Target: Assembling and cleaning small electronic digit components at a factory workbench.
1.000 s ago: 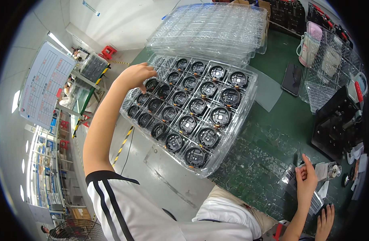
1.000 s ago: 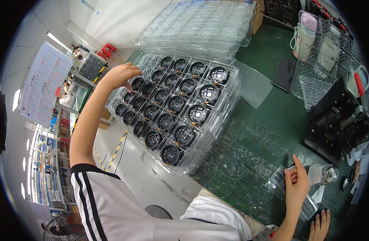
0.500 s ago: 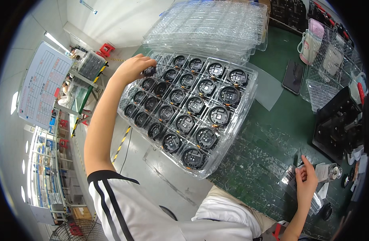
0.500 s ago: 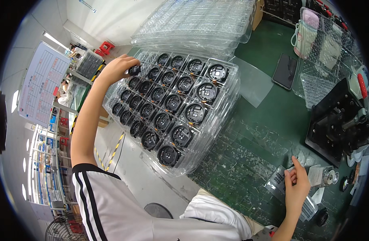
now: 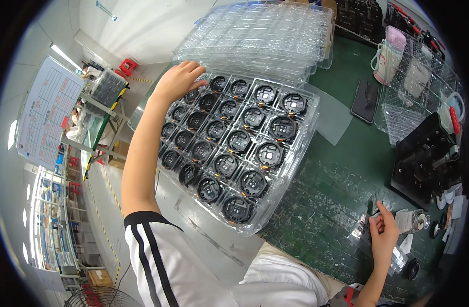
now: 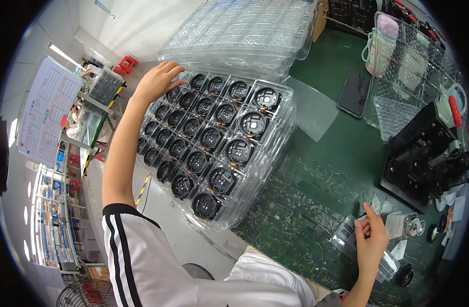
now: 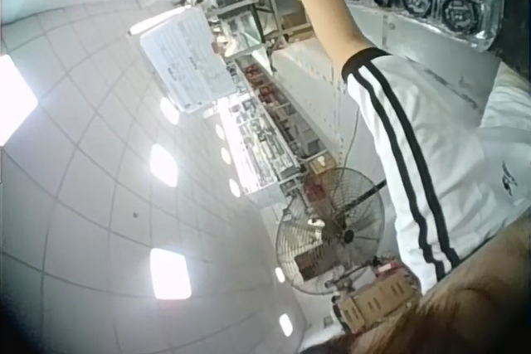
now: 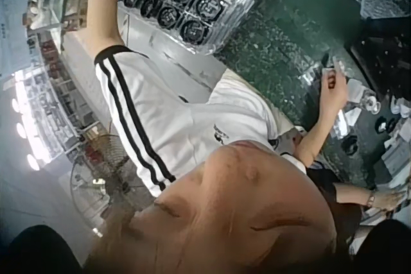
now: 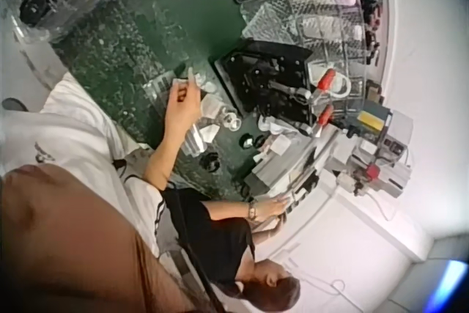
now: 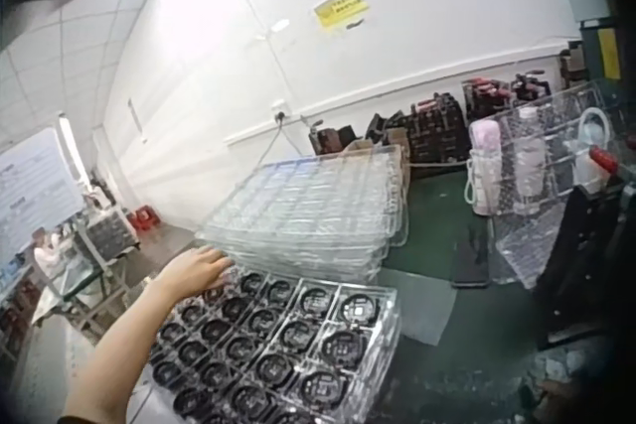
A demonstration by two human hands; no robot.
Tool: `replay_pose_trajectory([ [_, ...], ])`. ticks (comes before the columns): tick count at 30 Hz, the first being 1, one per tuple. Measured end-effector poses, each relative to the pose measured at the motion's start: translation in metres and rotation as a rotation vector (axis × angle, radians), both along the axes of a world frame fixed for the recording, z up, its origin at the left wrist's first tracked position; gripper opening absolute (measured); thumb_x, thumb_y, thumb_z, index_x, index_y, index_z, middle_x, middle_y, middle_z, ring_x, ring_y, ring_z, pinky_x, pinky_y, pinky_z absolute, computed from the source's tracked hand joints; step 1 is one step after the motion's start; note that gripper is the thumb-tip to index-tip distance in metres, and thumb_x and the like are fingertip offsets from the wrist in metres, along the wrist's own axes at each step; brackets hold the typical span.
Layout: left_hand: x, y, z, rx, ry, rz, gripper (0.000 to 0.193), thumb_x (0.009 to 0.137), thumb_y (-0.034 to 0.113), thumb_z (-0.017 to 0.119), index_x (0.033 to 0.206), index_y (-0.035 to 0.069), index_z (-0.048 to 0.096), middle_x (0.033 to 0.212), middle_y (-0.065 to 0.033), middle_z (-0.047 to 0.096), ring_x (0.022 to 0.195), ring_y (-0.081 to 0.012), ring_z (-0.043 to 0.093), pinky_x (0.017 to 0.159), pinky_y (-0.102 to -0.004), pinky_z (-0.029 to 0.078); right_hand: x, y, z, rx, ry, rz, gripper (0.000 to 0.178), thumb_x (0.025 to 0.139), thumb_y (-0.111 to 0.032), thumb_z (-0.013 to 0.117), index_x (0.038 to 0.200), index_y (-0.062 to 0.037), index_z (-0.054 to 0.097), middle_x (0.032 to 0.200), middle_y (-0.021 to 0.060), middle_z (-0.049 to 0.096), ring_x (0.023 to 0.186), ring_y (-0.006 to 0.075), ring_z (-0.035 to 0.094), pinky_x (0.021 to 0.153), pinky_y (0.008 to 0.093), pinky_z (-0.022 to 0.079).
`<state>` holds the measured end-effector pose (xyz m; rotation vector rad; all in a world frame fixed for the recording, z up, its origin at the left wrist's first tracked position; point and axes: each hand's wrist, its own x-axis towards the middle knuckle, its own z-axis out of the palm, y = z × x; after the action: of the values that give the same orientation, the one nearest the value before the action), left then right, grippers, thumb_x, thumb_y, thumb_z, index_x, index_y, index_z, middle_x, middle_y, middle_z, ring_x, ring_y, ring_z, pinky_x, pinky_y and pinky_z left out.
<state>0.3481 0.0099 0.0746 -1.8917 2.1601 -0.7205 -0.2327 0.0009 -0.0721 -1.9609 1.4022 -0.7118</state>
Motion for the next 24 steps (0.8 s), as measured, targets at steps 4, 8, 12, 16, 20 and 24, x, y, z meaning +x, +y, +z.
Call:
replay_pose_trajectory([
  [4,0.004,-0.013,-0.010,-0.028,0.044,-0.019,0.033,0.088,0.037,0.055,0.105,0.008,0.056,0.105,-0.0078,0.057,0.101,-0.0276,0.054,0.084,-0.0386,0.046,0.000,-0.001,-0.003,0.001,-0.002,0.010,0.044,0.075,0.008,0.063,0.117,-0.0035,0.058,0.068,-0.0029,0.042,0.059,0.0054,0.034,0.054,0.0181,0.031],
  [8,0.013,-0.016,-0.011,-0.156,0.137,0.000,0.030,0.090,0.032,0.052,0.105,0.006,0.055,0.105,-0.0102,0.057,0.101,-0.0298,0.053,0.085,-0.0390,0.044,0.001,-0.003,-0.003,0.014,0.011,0.006,0.044,0.075,0.009,0.063,0.117,-0.0035,0.059,0.069,-0.0030,0.042,0.059,0.0054,0.034,0.054,0.0182,0.031],
  [12,0.031,-0.011,-0.011,-0.259,0.202,0.085,0.022,0.092,0.024,0.049,0.103,0.005,0.054,0.102,-0.0126,0.056,0.098,-0.0308,0.053,0.082,-0.0391,0.043,0.000,-0.003,-0.002,0.033,0.017,-0.005,0.044,0.074,0.009,0.062,0.116,-0.0035,0.059,0.069,-0.0030,0.040,0.059,0.0054,0.033,0.054,0.0184,0.031],
  [16,0.051,-0.016,-0.029,-0.258,0.263,0.171,0.022,0.093,0.023,0.046,0.105,0.006,0.053,0.105,-0.0132,0.055,0.102,-0.0328,0.050,0.086,-0.0404,0.040,0.001,-0.004,-0.002,0.025,0.029,-0.001,0.044,0.073,0.009,0.062,0.115,-0.0035,0.060,0.069,-0.0028,0.039,0.059,0.0055,0.034,0.054,0.0184,0.031],
  [20,0.066,-0.011,-0.035,-0.420,0.255,0.175,0.028,0.094,0.030,0.044,0.110,0.009,0.052,0.106,-0.0147,0.054,0.107,-0.0335,0.048,0.093,-0.0425,0.037,0.002,-0.004,-0.002,-0.023,0.055,0.017,0.042,0.072,0.008,0.065,0.113,-0.0047,0.061,0.068,0.0009,0.044,0.056,0.0075,0.038,0.052,0.0202,0.035],
  [24,0.077,0.011,-0.027,-0.412,0.606,0.253,0.018,0.090,0.020,0.052,0.100,0.006,0.057,0.094,-0.0139,0.059,0.088,-0.0271,0.057,0.080,-0.0350,0.045,0.002,-0.005,-0.003,-0.027,0.058,0.042,0.042,0.073,0.009,0.064,0.113,-0.0040,0.061,0.069,-0.0004,0.042,0.057,0.0069,0.037,0.053,0.0193,0.033],
])
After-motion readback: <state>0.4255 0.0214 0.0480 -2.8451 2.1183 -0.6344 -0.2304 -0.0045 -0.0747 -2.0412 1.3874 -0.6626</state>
